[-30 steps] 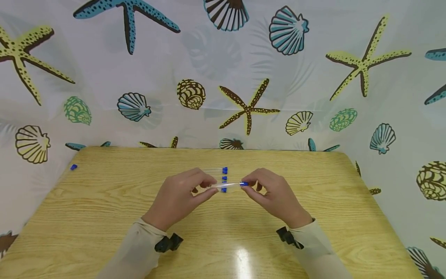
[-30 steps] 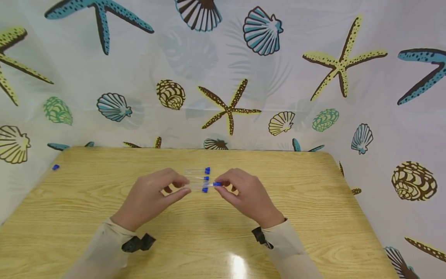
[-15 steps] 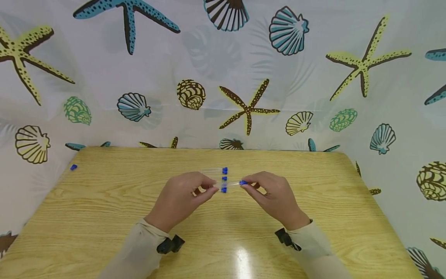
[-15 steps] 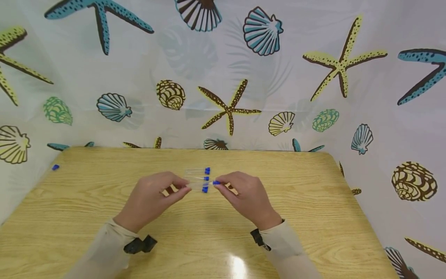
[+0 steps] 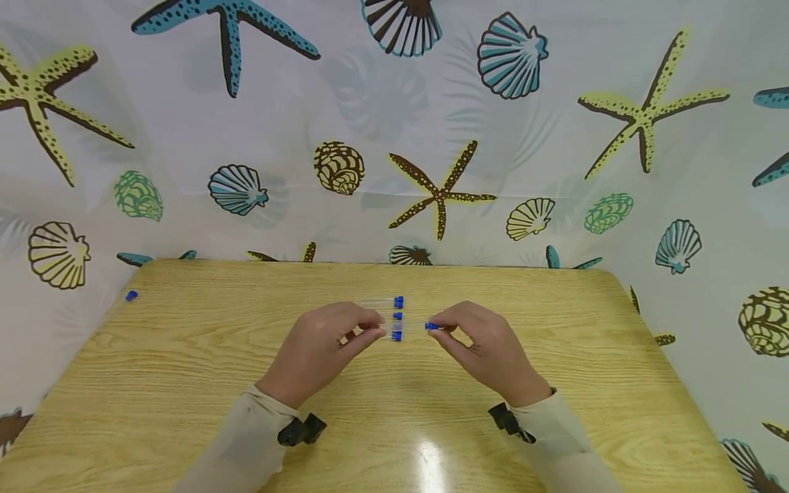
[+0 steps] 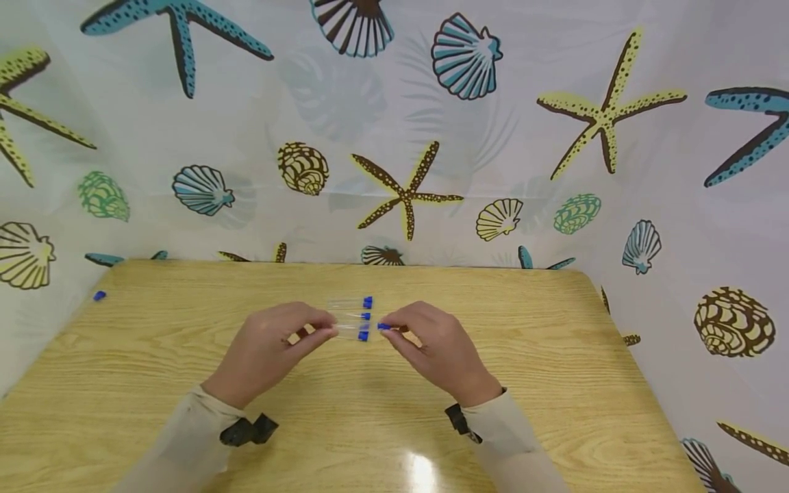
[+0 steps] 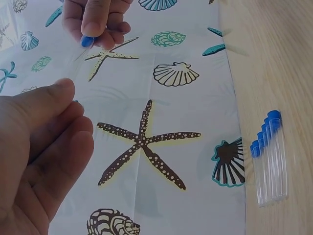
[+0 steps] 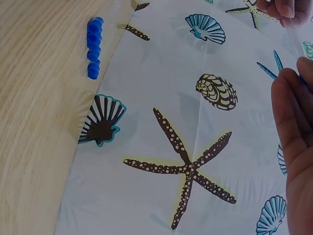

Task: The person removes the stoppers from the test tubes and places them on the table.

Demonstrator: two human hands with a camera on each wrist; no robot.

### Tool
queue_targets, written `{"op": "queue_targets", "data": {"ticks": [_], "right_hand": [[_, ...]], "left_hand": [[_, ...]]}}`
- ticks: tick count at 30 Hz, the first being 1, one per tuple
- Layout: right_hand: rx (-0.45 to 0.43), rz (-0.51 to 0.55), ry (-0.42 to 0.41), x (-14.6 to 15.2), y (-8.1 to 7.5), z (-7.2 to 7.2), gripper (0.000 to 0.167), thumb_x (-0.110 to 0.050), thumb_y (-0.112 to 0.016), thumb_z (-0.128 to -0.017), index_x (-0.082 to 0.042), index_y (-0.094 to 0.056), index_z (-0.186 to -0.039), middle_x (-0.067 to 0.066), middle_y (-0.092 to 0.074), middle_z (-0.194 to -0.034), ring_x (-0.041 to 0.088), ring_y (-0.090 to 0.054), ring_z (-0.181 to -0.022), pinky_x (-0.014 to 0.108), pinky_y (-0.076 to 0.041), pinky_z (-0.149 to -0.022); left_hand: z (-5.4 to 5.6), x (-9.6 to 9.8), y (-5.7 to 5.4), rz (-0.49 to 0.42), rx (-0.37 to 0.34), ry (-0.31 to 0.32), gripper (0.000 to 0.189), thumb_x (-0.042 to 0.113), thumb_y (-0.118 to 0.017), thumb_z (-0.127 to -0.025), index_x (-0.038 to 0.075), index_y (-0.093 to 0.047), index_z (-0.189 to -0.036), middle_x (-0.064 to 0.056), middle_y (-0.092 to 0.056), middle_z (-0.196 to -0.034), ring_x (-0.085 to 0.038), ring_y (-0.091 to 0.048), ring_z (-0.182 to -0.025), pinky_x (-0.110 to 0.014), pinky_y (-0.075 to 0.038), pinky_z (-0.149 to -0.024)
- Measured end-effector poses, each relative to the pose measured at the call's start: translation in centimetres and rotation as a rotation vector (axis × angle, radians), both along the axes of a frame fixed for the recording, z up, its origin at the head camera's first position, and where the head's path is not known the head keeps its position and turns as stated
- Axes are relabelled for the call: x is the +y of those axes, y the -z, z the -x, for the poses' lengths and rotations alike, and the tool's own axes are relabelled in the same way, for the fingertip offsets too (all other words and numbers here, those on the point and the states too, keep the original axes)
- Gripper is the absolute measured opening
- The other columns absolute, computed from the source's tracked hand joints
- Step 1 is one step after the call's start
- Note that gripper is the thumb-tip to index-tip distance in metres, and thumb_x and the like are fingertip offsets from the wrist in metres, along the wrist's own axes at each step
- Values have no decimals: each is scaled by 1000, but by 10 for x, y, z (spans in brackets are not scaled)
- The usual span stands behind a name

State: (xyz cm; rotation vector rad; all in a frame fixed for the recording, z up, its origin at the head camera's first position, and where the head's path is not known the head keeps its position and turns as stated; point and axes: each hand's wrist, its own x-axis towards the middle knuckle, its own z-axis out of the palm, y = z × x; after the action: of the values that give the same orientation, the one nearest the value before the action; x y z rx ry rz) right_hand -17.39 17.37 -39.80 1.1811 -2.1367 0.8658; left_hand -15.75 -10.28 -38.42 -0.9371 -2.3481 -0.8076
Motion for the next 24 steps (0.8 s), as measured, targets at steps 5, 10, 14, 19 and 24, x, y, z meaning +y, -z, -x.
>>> {"op": "queue_targets", "data": {"ticks": [5,10,14,19,24], "right_hand": [[-5,29,-23,-3,3,1,6,-12,-73,-98,-8,-69,-102,3,-72,-97,15,-70,-86,25,-59,-77],[-104,43,-126,2,2,3,27,7,-79,-86,-12,-70,-103,3,-72,-101,17,-70,-94,26,-58,-80],[-154,34,-149,6,2,4,27,8,-77,-88,-13,-69,-103,2,-71,-103,17,-69,-95,26,-58,-79],[-140,69,-130,3,3,3,21,4,-75,-91,-11,-67,-102,3,-70,-99,13,-66,-85,23,-57,-74],[-144,126,-137,1,3,3,9,-4,-72,-97,-9,-67,-103,3,-70,-97,12,-65,-82,22,-56,-73]], "left_hand": [[-1,0,0,-9,9,-12,14,22,-82,-91,15,-79,-103,5,-75,-93,-2,-64,-72,-24,-56,-62],[1,-2,2,-5,-4,0,13,20,-81,-91,17,-79,-103,7,-75,-95,-1,-63,-73,-24,-55,-63],[1,0,3,27,-19,4,12,22,-81,-92,18,-78,-103,8,-75,-95,0,-60,-73,-23,-54,-64],[-1,3,3,43,-8,-4,14,23,-81,-92,16,-78,-103,7,-74,-94,-1,-62,-75,-22,-54,-65],[-1,4,2,29,-13,-10,14,24,-80,-93,16,-78,-104,7,-74,-93,-1,-62,-74,-22,-54,-64]]}}
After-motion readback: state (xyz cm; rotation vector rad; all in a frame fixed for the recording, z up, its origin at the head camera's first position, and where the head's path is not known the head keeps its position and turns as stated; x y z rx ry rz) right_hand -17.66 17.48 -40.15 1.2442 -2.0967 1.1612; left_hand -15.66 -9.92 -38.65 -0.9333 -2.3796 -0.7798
